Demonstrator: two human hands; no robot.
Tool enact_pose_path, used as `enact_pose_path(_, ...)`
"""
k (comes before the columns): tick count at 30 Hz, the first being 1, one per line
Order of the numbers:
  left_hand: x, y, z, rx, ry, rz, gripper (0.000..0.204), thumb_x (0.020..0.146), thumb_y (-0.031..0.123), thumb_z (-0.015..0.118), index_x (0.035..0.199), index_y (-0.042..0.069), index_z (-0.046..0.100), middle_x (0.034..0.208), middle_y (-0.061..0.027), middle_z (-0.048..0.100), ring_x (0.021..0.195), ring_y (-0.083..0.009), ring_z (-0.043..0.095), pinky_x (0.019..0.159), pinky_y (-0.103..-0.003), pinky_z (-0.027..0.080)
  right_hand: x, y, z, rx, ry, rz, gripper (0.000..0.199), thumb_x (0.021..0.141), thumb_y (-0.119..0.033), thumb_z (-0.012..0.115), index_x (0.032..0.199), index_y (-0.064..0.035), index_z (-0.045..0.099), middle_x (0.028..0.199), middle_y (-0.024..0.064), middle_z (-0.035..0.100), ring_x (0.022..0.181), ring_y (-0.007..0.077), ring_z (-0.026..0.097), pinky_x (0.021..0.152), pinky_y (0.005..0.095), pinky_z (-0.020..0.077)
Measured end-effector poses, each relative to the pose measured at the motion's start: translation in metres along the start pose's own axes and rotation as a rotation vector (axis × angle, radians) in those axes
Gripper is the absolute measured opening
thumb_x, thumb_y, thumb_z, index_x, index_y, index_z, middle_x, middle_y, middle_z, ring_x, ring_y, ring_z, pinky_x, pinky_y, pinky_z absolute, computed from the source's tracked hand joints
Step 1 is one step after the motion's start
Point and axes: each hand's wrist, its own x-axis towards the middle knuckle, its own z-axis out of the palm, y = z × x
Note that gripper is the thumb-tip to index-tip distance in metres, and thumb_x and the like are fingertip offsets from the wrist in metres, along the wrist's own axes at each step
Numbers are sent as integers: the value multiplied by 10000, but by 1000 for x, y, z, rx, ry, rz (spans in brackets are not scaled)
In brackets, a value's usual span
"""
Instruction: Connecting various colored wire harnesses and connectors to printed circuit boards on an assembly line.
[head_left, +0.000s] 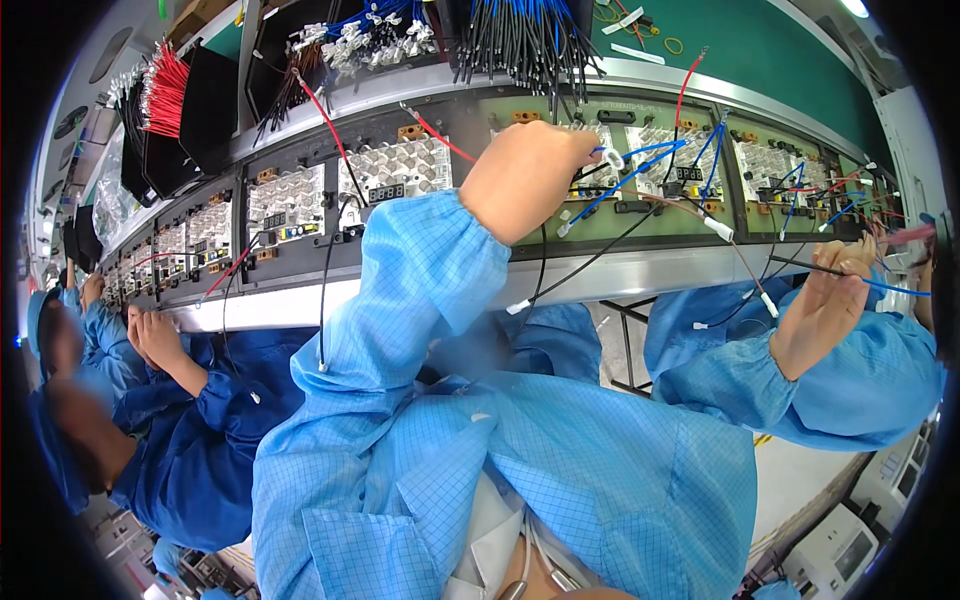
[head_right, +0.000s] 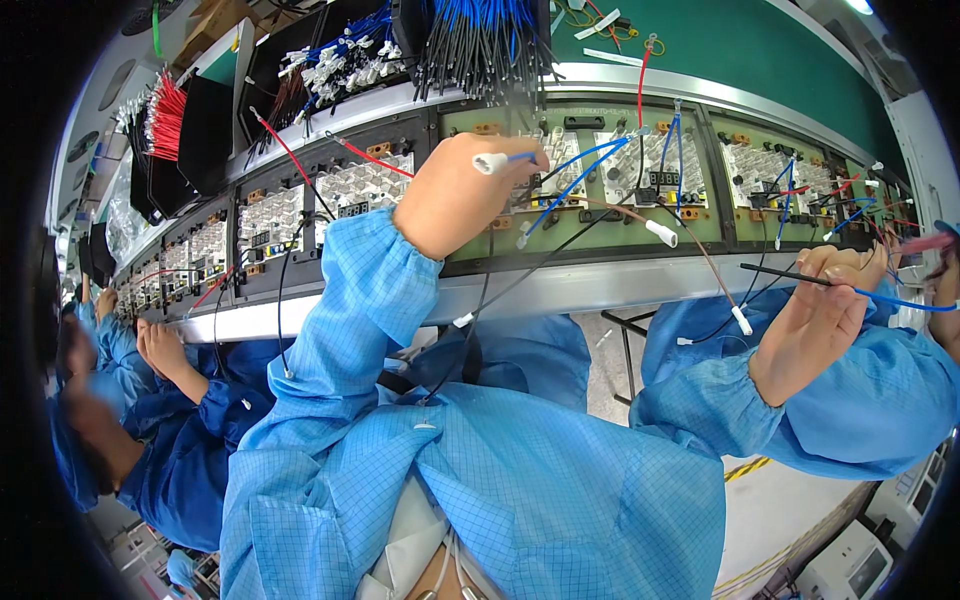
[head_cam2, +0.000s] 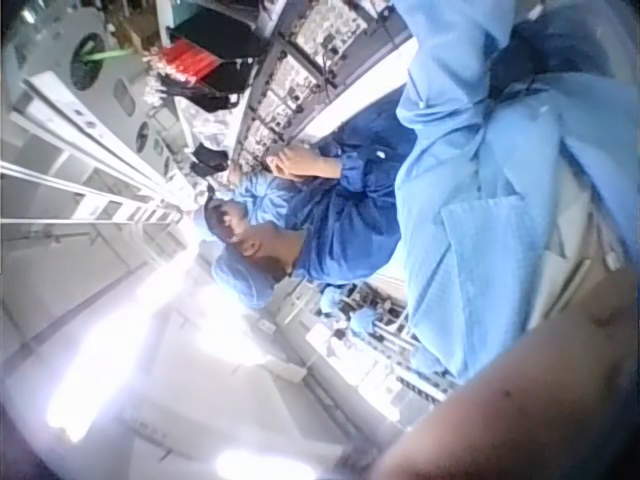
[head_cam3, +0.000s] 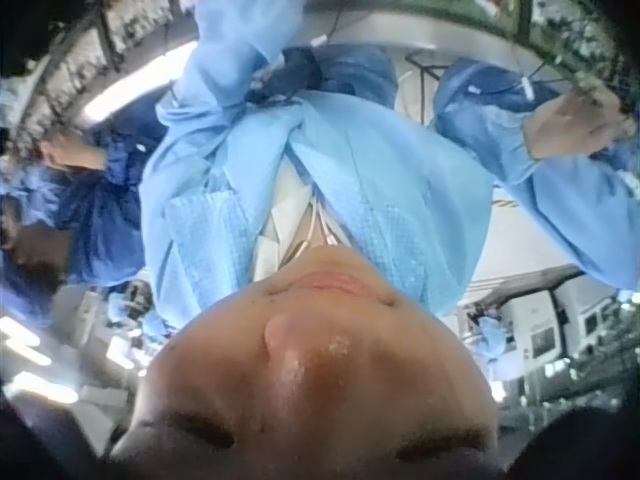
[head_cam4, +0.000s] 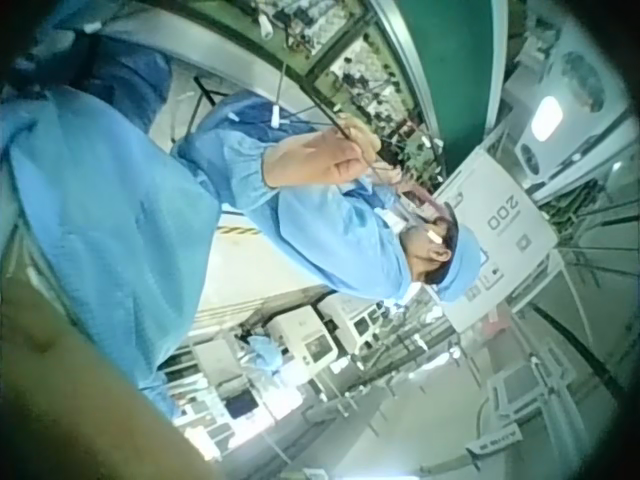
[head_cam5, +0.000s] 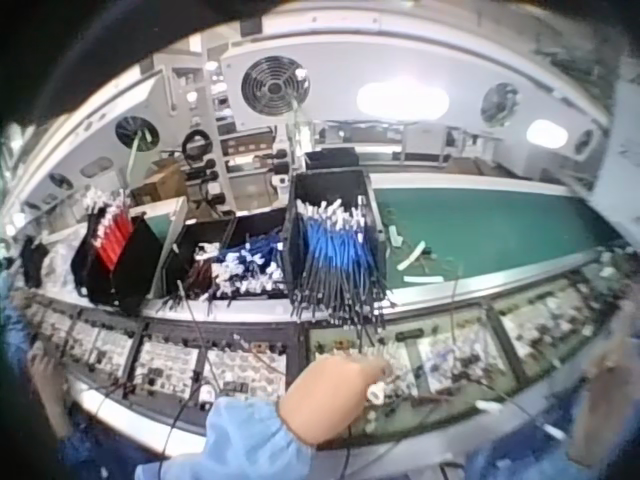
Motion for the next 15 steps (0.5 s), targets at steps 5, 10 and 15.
enact_pose_path(5,-1,-15,10,-65,76,109,132,801,69,594,918,51,652,753,-185,652,754,-367,647,677,-469,514,-1,1,0,48,-1,18,229,941,-237,602,957,-22,525,869,73,515,825,205,480,784,321,415)
enact_pose_path(10,0,-11,10,-68,34,60,101,823,99,600,891,40,646,736,-189,647,740,-371,644,665,-474,509,-1,2,2,42,-14,20,210,957,-230,571,905,-31,529,877,76,513,839,203,487,814,334,424)
enact_pose_path(15,-3,-19,11,-80,49,88,97,819,110,610,876,45,654,737,-197,642,734,-371,640,659,-478,498,-2,4,7,92,-2,-1,188,960,-189,567,896,-16,531,888,84,545,837,191,500,783,313,430)
